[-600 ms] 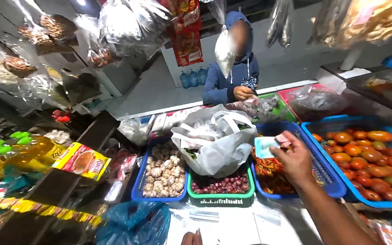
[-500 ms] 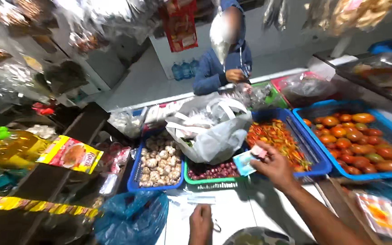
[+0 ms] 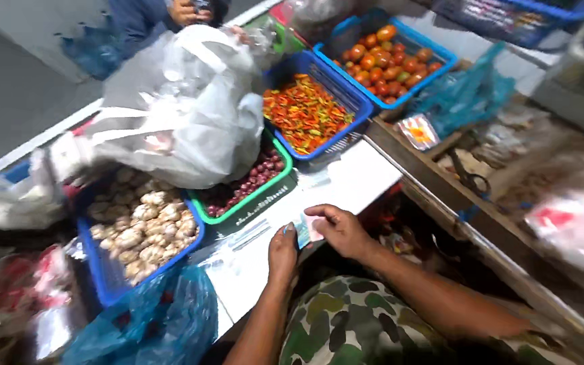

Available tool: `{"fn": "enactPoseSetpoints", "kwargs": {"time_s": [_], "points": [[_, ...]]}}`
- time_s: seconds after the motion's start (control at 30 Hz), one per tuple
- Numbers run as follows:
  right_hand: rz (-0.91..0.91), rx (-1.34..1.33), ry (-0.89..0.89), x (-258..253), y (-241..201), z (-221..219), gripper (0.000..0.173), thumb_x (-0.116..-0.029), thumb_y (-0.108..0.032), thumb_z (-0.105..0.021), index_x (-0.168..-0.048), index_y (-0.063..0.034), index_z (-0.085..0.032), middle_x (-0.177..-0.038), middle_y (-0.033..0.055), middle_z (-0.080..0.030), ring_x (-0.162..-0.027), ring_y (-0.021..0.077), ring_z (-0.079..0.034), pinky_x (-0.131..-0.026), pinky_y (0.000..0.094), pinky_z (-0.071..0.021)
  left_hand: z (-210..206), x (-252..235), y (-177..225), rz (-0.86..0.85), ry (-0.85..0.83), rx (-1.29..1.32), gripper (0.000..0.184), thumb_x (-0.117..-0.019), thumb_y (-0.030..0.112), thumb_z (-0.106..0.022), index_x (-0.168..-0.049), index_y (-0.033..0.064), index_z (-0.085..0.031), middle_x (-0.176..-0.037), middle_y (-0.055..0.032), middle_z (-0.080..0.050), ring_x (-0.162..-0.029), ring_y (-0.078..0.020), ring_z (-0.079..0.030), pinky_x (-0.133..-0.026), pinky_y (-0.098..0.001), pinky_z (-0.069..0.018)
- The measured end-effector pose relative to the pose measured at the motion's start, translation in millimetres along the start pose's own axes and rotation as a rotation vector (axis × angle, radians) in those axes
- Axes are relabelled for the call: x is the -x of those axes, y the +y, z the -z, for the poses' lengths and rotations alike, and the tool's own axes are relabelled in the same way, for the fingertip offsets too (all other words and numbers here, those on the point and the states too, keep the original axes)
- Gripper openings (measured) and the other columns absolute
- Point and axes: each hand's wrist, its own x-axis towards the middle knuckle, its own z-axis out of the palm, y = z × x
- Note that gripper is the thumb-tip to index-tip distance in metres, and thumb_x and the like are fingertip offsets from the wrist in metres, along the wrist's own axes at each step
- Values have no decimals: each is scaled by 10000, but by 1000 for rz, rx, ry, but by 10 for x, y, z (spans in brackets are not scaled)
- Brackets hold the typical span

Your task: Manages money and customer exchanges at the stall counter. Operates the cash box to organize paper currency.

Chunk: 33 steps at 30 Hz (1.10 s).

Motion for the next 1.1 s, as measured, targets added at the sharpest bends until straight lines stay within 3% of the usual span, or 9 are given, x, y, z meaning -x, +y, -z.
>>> {"fn": "enactPoseSetpoints", "kwargs": {"time_s": [0.07,0.2,0.3,0.4,0.5,0.67,0.8,0.93,1.1], "points": [[-190,43,17,243,63,-17,549,-978,-183,-656,-1483,-87,-461,-1008,104,-742,-863,183,-735,-818,400,-629,-90,61,-111,-1,-165,-49,381,-1122,255,-387,-1214,-30,-623,-994,-132,-719,-879,-209,-713,-777,-396,-620],[-399,192,26,605,187,106,805,-938,-270,-702,-1603,-128,-270,-920,121,-714,-835,247,-705,-842,470,-595,-231,58,-410,-28,-305,-300,187,-1005,104,-623,-1124,-26,-686,-905,-114,-722,-759,-186,-694,-677,-352,-606],[-450,141,122,921,400,260,811,-927,-398,-740,-1575,-114,-342,-930,105,-717,-805,217,-699,-819,447,-595,-362,-39,-557,-174,-359,-551,161,-1012,128,-618,-1090,13,-699,-881,-74,-729,-746,-150,-705,-679,-332,-618],[-660,319,296,1310,779,732,694,-934,-479,-717,-1489,-117,-514,-1211,129,-707,-1088,291,-695,-982,526,-557,-413,-341,-637,-453,-329,-897,200,-1035,183,-571,-1095,33,-689,-840,-29,-715,-722,-94,-690,-693,-315,-609],[-910,545,466,1735,1480,1366,693,-917,-446,-747,-1439,-36,-547,-1427,248,-553,-1319,449,-527,-1083,652,-433,-398,-635,-722,-609,-253,-1275,328,-1071,279,-496,-1089,4,-674,-830,-110,-701,-750,-220,-696,-732,-463,-587],[-1071,701,496,2177,2274,1874,668,-917,-384,-738,-1454,-47,-526,-1433,227,-558,-1299,436,-556,-1025,667,-465,-420,-670,-926,-639,-109,-1624,449,-1090,358,-405,-1080,1,-677,-950,-197,-719,-865,-357,-726,-736,-567,-572],[-1064,683,525,2223,2394,1749,693,-848,-329,-808,-1423,-41,-549,-1466,229,-517,-1389,444,-457,-1061,673,-429,-426,-664,-1013,-716,-28,-1670,434,-1093,346,-394,-1057,18,-677,-934,-164,-716,-853,-324,-724,-714,-531,-569],[-1041,672,543,2330,2290,1363,716,-820,-349,-837,-1389,-14,-559,-1410,244,-552,-1352,448,-489,-1071,642,-449,-443,-661,-1040,-740,-12,-1679,422,-1094,335,-400,-1047,19,-676,-910,-151,-708,-843,-299,-719,-714,-501,-567],[-1124,517,360,2502,1986,763,792,-873,-372,-783,-1497,-7,-459,-1497,250,-486,-1415,441,-428,-1135,629,-382,-491,-620,-1035,-729,-7,-1675,423,-1096,334,-408,-1064,9,-678,-940,-168,-715,-873,-315,-722,-738,-513,-564]]}}
